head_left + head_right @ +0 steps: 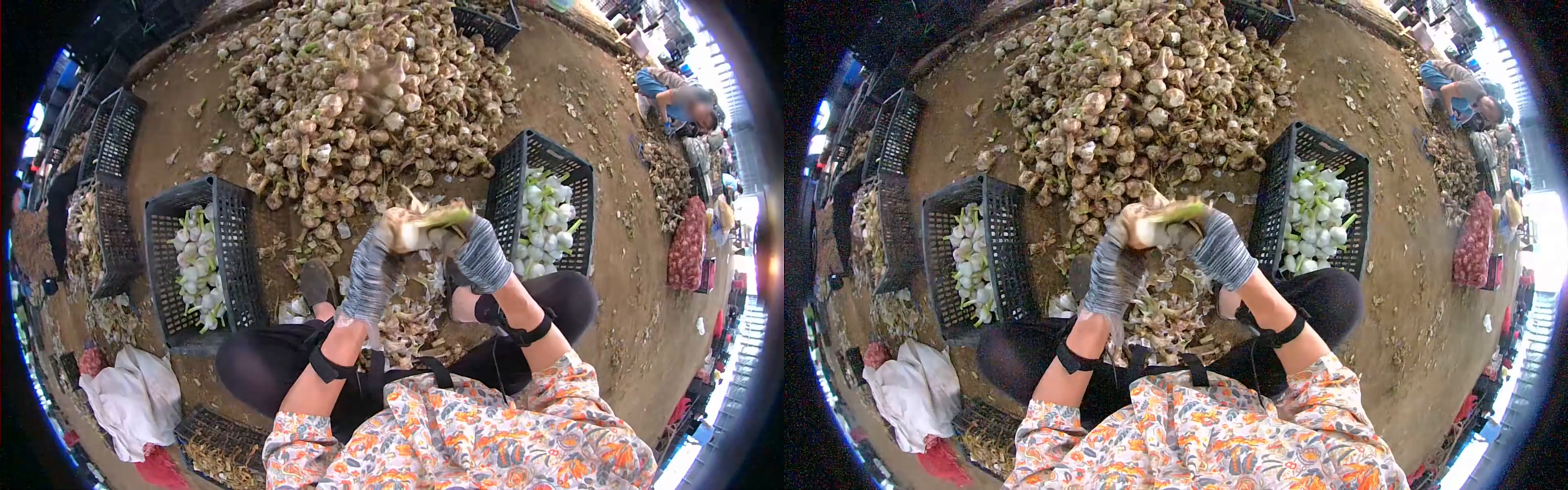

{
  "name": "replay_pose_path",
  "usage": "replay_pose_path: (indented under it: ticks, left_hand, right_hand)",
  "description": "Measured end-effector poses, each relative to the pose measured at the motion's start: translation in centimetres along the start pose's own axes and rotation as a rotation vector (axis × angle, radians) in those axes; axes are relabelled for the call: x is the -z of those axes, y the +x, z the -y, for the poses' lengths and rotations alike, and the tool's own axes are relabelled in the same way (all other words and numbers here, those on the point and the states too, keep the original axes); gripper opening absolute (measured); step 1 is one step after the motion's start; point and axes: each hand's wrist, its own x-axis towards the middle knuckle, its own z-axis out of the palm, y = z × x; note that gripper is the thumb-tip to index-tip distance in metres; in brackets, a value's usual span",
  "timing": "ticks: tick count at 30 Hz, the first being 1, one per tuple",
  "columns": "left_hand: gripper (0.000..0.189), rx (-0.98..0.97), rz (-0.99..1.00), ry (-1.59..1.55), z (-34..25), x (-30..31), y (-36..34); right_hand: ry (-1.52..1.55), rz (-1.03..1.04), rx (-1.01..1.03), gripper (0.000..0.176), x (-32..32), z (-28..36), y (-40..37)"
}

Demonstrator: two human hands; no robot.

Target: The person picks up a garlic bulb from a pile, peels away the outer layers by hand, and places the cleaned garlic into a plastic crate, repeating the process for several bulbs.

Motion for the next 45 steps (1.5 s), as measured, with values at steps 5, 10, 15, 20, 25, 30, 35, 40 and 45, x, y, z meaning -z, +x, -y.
replay_pose_path:
  ticks: [5,10,15,20,25,30,35,40,45]
  left_hand:
    - [0.048,0.194,-0.390,-0.137,-2.3,-0.7,1.6]
    - [0.050,0.043,-0.224,0.037,-1.2,-0.1,1.3]
    - [0.047,-0.033,-0.088,0.006,1.5,0.1,1.8]
    - [0.054,0.017,-0.189,0.175,2.5,1.5,2.3]
    - [0.062,-0.332,-0.109,0.661,4.1,1.8,1.5]
    - [0.057,-0.233,-0.092,0.780,2.0,-1.1,0.6]
    - [0.040,-0.133,-0.090,0.521,1.6,-3.3,0.1]
    - [0.046,0.220,-0.154,0.282,0.9,-3.6,-0.1]
    - [0.060,0.592,0.268,-0.154,1.6,2.3,1.9]
  right_hand:
    - [-0.386,0.128,0.111,0.029,-0.2,-0.5,-1.6]
    - [0.191,-0.011,-0.160,0.037,-1.0,0.2,-1.3]
    - [0.564,-0.264,-0.070,0.018,-3.7,-2.7,-0.3]
    - [0.150,-0.151,-0.182,0.015,-1.3,-0.9,-0.3]
    - [0.175,-0.061,-0.190,0.017,0.4,-0.1,-0.3]
    - [0.061,-0.120,-0.114,0.019,0.1,-1.4,-0.4]
    - [0.226,-0.096,-0.244,0.011,-0.3,-3.2,-0.2]
    - [0.185,0.007,-0.288,0.013,0.3,-3.9,-0.2]
    - [0.012,0.173,-0.216,0.011,2.1,-3.0,-0.6]
